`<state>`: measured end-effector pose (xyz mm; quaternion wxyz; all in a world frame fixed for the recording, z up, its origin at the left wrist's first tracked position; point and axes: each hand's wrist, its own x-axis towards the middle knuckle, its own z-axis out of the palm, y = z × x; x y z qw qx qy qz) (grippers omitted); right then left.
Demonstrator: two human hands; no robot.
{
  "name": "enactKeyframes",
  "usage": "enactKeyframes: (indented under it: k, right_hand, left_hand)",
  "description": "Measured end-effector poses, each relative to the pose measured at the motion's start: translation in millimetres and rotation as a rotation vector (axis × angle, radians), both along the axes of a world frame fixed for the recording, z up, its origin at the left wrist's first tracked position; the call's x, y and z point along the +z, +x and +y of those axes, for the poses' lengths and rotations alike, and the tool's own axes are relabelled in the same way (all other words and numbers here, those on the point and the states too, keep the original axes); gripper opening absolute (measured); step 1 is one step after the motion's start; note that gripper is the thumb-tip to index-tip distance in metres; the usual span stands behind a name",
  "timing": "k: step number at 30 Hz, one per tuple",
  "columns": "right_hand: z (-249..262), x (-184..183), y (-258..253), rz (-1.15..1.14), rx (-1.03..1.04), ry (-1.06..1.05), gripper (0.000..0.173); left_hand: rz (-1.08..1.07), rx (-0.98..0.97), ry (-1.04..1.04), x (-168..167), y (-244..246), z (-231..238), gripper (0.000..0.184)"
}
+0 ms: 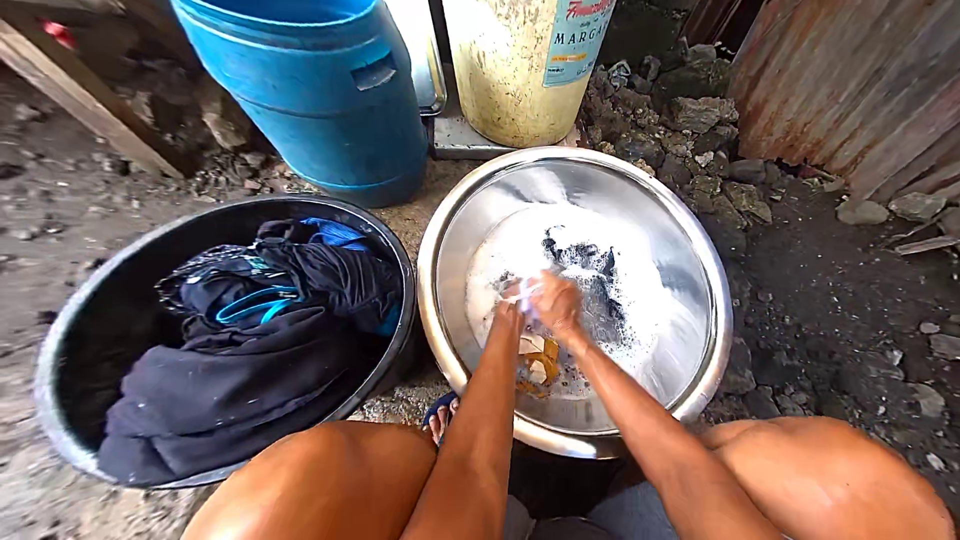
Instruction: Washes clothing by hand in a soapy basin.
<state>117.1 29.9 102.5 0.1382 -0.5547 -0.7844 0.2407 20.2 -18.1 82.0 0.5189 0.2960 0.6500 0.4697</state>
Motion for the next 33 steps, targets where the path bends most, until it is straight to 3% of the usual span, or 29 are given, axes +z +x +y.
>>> enactKeyframes:
  k: [2,5,7,9,10,12,14,18,20,23,27,30,33]
  right_hand:
    - [39.8,-11.7,34.7,-0.045,-0.174,-0.107,0.031]
    - [65.5,-57.0,70.1,0.135,-0.173,-0.108,0.036]
    - [73.5,-57.3,74.4,0.201,-0.074,-0.289,0.047]
    - [62.6,-34.0,76.2,0.297,-0.022,-0.553,0.065]
    - [58.5,-26.4,74.7,0.323,0.018,-0.629,0.066]
    - [56.1,-26.7,67.1,0.31,0.152,-0.604,0.058]
    - [55.5,-34.7,60.0,0.314,0.21,-0.462,0.058]
    - [61.2,-22.2,56.6,0.443,0.162,-0.26,0.036]
    - [65.7,-9.9,58.6,0.475,0.104,-0.216,0.03]
    - [72.2,5.3,62.1,0.482,0.03,-0.048,0.033]
    - [73.7,34.8,74.7,0.434,-0.027,0.09,0.036]
    - [68.9,55.4,88.6,0.558,0.061,-0.077,0.041]
    - [66.8,51.9,84.5,0.615,0.265,-0.421,0.039]
  left_hand:
    - [-0.328,-0.046,-0.089,10.8,18.7,32.9,0.03]
    - [-0.405,-0.149,-0.052,19.1,11.3,56.2,0.038]
    - [-0.392,-0.08,-0.037,11.3,-4.8,64.1,0.038]
    - [-0.402,0.098,-0.069,-4.8,-10.6,69.4,0.036]
    - [-0.419,0.211,-0.089,-6.3,-11.2,72.6,0.034]
    - [-0.454,0.343,-0.116,2.0,-9.2,76.6,0.031]
    - [-0.463,0.345,-0.113,9.9,-5.2,79.5,0.029]
    - [-0.348,0.211,-0.058,34.1,-14.0,86.5,0.031]
    - [-0.157,0.094,0.003,44.7,-26.3,87.9,0.035]
    - [0.16,-0.225,0.066,55.6,-45.1,86.5,0.04]
    - [0.272,-0.671,0.116,67.4,-46.0,77.5,0.037]
    - [0.217,-0.843,0.147,62.1,-37.3,75.1,0.02]
    - [0.042,-0.685,0.186,55.2,-28.7,73.1,0.014]
